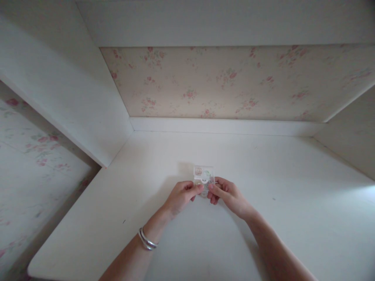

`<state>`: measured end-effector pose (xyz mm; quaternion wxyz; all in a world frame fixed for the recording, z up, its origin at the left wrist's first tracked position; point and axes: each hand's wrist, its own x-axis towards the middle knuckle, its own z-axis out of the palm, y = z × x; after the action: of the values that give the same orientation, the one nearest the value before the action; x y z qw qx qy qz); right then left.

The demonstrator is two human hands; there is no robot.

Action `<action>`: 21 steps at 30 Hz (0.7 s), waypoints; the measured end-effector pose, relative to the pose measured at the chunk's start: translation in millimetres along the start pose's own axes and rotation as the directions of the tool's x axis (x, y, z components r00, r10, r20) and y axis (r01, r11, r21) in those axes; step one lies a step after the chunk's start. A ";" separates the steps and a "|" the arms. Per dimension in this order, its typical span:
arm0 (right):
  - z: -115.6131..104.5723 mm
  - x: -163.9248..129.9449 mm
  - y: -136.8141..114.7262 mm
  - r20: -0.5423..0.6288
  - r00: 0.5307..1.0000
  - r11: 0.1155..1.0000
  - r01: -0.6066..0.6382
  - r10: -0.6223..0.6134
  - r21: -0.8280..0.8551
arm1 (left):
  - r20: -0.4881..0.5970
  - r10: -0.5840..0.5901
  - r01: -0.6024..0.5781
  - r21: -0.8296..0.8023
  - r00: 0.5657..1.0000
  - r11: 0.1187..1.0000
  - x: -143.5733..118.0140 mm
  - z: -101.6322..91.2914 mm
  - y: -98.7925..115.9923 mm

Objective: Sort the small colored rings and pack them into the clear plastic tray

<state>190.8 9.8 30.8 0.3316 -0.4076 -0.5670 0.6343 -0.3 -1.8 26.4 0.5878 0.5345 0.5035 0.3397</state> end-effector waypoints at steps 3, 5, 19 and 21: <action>2.0 0.8 2.0 -0.024 1.000 0.998 -0.002 0.003 0.056 | 0.001 0.008 -0.008 0.005 1.000 1.000 1.2 0.4 -1.0; 0.3 1.0 4.3 -0.049 0.999 0.994 0.001 0.004 0.106 | 0.030 0.010 -0.010 0.012 1.000 1.000 1.7 0.4 -0.9; -210.3 -48.0 13.8 -0.694 0.697 0.946 -0.315 0.178 -0.074 | 0.139 0.040 -0.047 0.048 0.989 0.998 -1.7 -2.6 6.7; -231.0 -56.6 17.1 -0.762 0.606 0.918 -0.393 0.226 -0.040 | 0.150 0.053 -0.064 0.068 0.987 0.996 -1.8 -3.1 6.5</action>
<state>423.2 61.1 16.2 0.3746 -0.7544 -0.3635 0.3980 -2.9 -1.3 33.3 0.5933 0.5938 0.4546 0.2978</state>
